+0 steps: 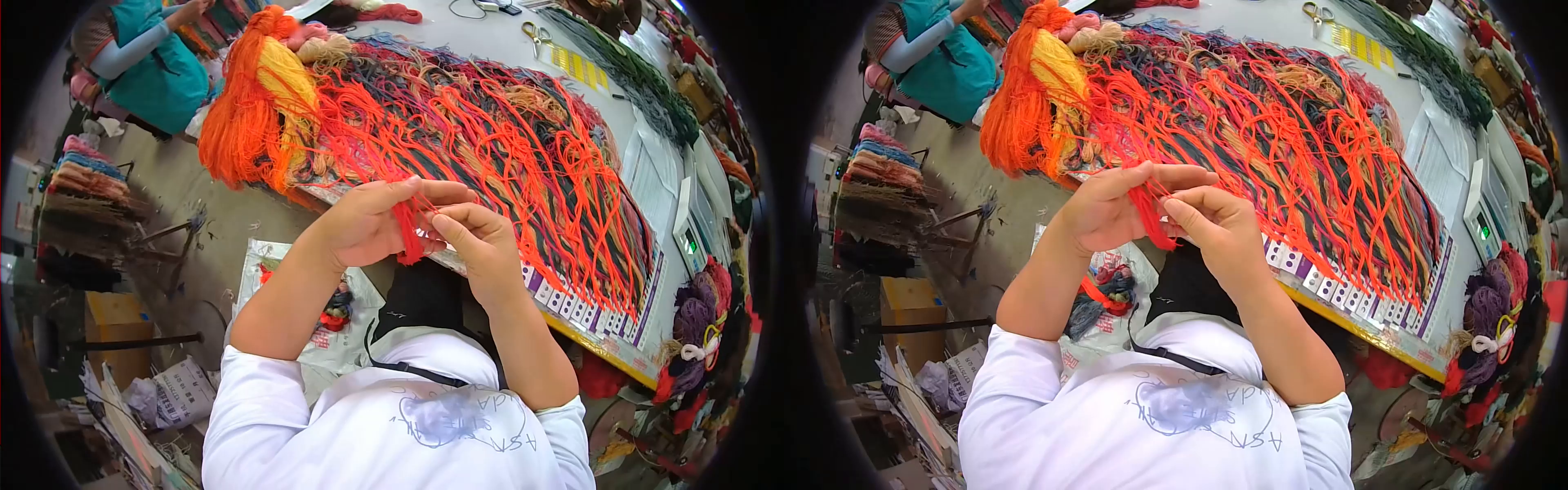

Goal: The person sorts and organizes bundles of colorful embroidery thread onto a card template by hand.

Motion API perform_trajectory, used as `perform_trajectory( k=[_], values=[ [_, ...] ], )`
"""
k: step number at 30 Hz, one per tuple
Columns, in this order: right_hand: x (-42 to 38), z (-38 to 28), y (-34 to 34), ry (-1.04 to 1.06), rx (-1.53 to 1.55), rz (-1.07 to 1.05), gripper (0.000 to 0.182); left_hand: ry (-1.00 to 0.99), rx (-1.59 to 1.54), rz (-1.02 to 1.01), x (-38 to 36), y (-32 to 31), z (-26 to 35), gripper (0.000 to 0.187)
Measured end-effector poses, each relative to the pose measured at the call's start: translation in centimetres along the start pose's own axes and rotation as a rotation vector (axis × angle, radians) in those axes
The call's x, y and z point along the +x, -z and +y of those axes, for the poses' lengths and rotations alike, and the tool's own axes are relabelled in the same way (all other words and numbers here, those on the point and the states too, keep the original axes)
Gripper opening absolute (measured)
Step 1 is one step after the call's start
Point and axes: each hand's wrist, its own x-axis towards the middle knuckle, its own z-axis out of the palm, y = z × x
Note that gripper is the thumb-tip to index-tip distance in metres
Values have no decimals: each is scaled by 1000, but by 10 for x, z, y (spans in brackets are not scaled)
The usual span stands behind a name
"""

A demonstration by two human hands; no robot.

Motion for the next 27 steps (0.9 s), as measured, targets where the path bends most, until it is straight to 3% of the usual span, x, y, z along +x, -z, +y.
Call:
perform_trajectory(
  k=[6, 8, 9, 10, 11, 12, 13, 14, 15, 16, 17, 18, 20, 23, 24, 25, 26, 27],
  values=[
    [5, -2, 5, 63, -19, -47, 14, -19, 95, 52, 3, 18, 0, 54],
    [0, -11, 12, 21, -38, -15, 14, -110, 176, 174, 1, 22, 1, 51],
    [-5, -19, 21, -14, -76, 10, 12, -107, 194, -17, 1, 38, 4, 56],
    [-13, -28, 41, -27, 81, 22, 11, -108, 67, -37, -11, 52, 7, 56],
    [-24, -39, 67, -40, 236, 42, 10, -104, -65, -60, -26, 61, 15, 58],
    [-41, -56, 94, 20, 279, 227, 11, -226, -246, -56, -43, 90, 21, 54],
    [-62, -73, 140, 89, 452, 259, 9, -348, -160, 77, -65, 100, 39, 49],
    [-94, -91, 203, 189, 531, 364, 22, -443, -317, 263, -89, 113, 54, 40],
    [-132, -112, 257, 388, 378, 471, 22, -522, -302, 289, -117, 140, 69, 31],
    [-181, -141, 325, 438, 250, 386, 24, -578, -388, 347, -146, 167, 82, 28],
    [-230, -169, 371, 591, 270, 756, 23, -644, -386, 396, -179, 192, 95, 26],
    [-310, -201, 469, 620, 323, 641, 18, -711, -381, 445, -201, 207, 102, 23],
    [-327, -233, 437, 692, 217, 1247, 13, -803, -371, 438, -215, 192, 110, 20],
    [-275, -235, 386, 722, -122, 869, 29, -719, -218, 447, -161, 143, 97, 25],
    [-198, -205, 308, 621, 50, 899, 31, -611, -164, 550, -128, 119, 80, 27],
    [-126, -162, 226, 512, -216, 1066, 32, -503, -108, 649, -95, 98, 60, 31],
    [-86, -116, 183, 258, -310, 1030, 35, -344, -33, 604, -71, 95, 38, 33],
    [-57, -71, 164, 171, -404, 692, 35, -183, -14, 459, -50, 92, 18, 35]
  ],
)
